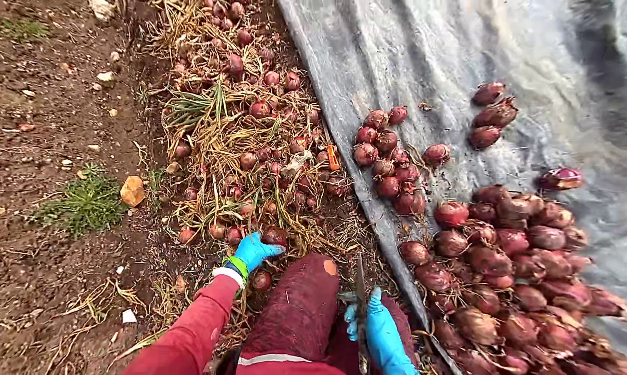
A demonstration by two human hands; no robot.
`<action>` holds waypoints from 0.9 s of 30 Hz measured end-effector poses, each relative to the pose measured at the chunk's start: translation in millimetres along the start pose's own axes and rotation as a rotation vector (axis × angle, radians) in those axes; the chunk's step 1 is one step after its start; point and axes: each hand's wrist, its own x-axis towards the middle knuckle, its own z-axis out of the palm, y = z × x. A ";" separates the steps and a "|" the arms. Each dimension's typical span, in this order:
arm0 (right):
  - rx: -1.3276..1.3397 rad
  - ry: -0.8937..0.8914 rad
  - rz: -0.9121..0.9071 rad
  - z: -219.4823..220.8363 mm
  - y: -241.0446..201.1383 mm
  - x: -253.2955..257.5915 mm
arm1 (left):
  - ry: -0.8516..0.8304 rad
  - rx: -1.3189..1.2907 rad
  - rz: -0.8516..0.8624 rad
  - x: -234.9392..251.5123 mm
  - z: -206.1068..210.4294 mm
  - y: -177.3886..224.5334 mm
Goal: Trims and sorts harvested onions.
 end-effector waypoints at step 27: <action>-0.041 0.263 -0.377 -31.1 -35.4 -47.4 | 0.049 0.353 -0.115 -50.2 -4.8 -77.0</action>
